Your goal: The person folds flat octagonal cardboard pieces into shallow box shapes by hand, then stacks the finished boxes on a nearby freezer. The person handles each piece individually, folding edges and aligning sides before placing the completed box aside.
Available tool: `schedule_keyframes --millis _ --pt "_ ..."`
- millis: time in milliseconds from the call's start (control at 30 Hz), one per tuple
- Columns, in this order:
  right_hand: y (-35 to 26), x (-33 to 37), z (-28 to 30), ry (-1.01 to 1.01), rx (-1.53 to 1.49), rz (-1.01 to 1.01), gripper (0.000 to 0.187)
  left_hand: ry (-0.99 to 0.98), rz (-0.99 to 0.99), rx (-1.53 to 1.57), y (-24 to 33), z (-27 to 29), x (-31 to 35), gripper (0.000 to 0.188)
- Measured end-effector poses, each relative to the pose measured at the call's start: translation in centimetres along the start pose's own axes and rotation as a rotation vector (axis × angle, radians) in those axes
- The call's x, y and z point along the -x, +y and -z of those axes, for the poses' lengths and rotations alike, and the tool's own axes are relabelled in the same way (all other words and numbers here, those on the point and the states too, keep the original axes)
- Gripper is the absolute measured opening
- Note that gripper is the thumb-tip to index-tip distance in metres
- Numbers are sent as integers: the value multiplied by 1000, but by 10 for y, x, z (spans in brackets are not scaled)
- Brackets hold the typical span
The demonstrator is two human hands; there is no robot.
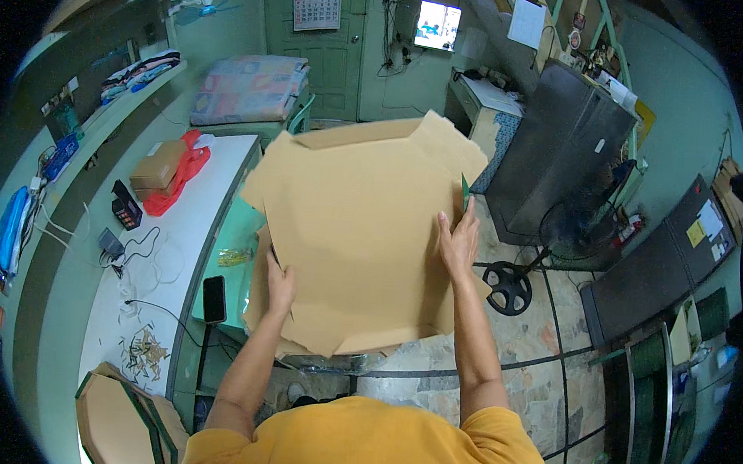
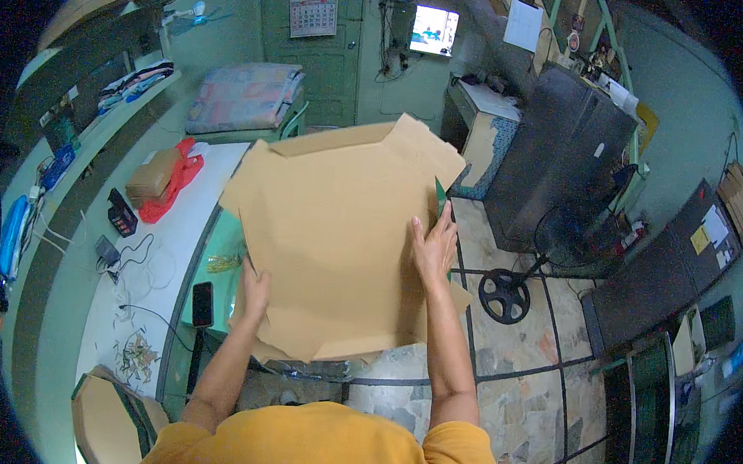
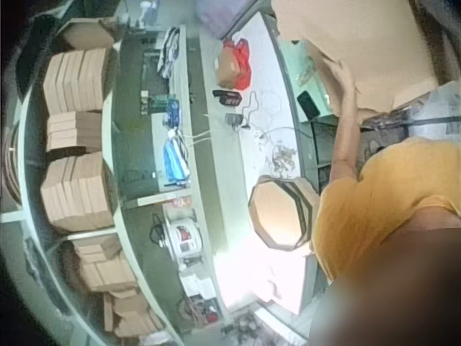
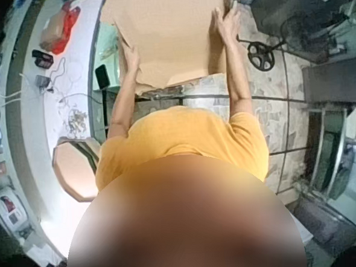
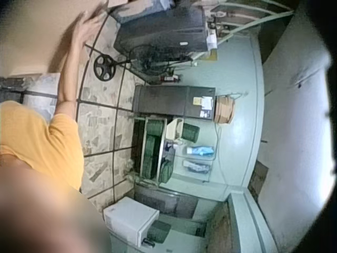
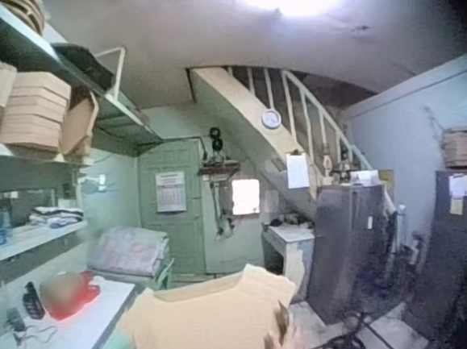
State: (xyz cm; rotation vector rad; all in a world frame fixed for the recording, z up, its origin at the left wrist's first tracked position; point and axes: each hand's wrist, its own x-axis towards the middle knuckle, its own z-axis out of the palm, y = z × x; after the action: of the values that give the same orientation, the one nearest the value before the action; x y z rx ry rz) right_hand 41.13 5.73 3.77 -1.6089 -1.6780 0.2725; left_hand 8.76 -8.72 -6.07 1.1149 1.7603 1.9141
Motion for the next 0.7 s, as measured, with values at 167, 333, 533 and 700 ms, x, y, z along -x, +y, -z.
schedule_keyframes --millis 167,333,533,700 --pt "16 20 -51 -52 331 318 77 45 411 7 -36 6 27 69" --pt "53 122 -107 -1110 590 643 81 197 514 -133 -99 10 63 85" --pt "110 175 -110 -925 334 926 60 -628 43 -1184 -91 70 97 66" --pt "124 163 -122 -761 -15 1016 20 -972 -446 -850 -98 89 74 27"
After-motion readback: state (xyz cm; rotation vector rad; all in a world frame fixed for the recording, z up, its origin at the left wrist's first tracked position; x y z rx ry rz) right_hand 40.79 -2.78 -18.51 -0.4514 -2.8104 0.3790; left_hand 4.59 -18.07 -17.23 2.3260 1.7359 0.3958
